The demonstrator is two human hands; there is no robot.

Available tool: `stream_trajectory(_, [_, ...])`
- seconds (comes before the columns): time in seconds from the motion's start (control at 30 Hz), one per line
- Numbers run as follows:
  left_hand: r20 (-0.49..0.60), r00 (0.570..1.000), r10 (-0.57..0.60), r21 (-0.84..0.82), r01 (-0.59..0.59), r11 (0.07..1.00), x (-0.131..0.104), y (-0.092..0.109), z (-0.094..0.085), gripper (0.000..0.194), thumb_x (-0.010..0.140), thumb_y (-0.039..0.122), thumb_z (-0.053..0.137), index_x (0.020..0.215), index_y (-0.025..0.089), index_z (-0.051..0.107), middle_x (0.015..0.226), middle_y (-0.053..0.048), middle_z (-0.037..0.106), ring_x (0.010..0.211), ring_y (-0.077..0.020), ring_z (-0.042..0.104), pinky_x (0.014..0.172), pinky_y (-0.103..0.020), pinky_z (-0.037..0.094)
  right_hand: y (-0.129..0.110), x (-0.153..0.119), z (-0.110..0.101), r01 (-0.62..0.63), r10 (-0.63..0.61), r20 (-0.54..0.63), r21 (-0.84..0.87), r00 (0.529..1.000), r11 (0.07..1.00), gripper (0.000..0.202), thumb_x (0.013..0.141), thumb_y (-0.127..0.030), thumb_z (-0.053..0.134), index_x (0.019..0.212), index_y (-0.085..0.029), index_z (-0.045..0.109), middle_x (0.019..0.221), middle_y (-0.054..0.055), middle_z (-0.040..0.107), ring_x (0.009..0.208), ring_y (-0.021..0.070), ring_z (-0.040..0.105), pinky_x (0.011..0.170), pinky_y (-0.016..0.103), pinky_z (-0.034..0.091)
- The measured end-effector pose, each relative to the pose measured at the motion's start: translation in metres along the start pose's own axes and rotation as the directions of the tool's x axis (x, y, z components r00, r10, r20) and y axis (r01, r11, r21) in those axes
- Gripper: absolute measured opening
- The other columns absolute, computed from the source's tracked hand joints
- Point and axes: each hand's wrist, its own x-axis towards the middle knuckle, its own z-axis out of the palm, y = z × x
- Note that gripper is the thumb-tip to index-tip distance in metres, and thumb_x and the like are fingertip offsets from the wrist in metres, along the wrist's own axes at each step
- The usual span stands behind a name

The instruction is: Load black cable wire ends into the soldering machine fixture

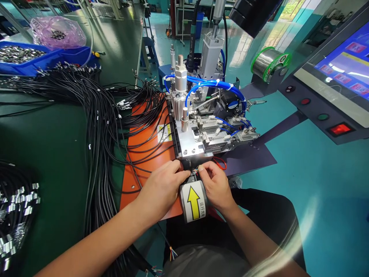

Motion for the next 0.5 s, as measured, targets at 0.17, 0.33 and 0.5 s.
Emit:
stream_trajectory(0.17, [-0.023,0.999,0.027,0.025,-0.026,0.999,-0.0002,0.0002,-0.0008,0.026,0.088,0.006,0.053,0.101,0.019,0.071,0.085,-0.004,0.059,0.076,-0.0185,0.054,0.063,-0.029,0.043,-0.0013,-0.0004,0.0024,0.000,0.000,-0.033,-0.017,0.999,1.000,0.025,0.092,-0.039,0.053,0.081,-0.019,0.062,0.075,0.002,0.065,0.067,0.0161,0.058,0.062,0.027,0.043])
stream_trajectory(0.33, [-0.020,0.999,0.034,0.032,-0.033,0.999,-0.0001,-0.0004,-0.0002,0.026,0.089,0.007,0.052,0.102,0.019,0.071,0.086,-0.004,0.059,0.077,-0.0181,0.054,0.064,-0.029,0.043,-0.0009,-0.0017,0.0019,-0.017,0.018,-0.029,0.017,0.999,1.000,0.026,0.092,-0.041,0.053,0.082,-0.019,0.062,0.077,0.002,0.065,0.069,0.0159,0.058,0.064,0.027,0.044])
stream_trajectory(0.5, [-0.017,0.999,0.033,0.033,-0.033,0.999,-0.0006,-0.0007,0.0010,0.024,0.090,0.009,0.052,0.101,0.020,0.071,0.084,-0.003,0.058,0.077,-0.0179,0.053,0.064,-0.029,0.042,0.0042,-0.0031,-0.0051,-0.053,0.047,0.051,0.129,0.998,0.990,0.028,0.093,-0.046,0.053,0.091,-0.021,0.064,0.071,-0.001,0.059,0.063,0.0139,0.052,0.057,0.025,0.041])
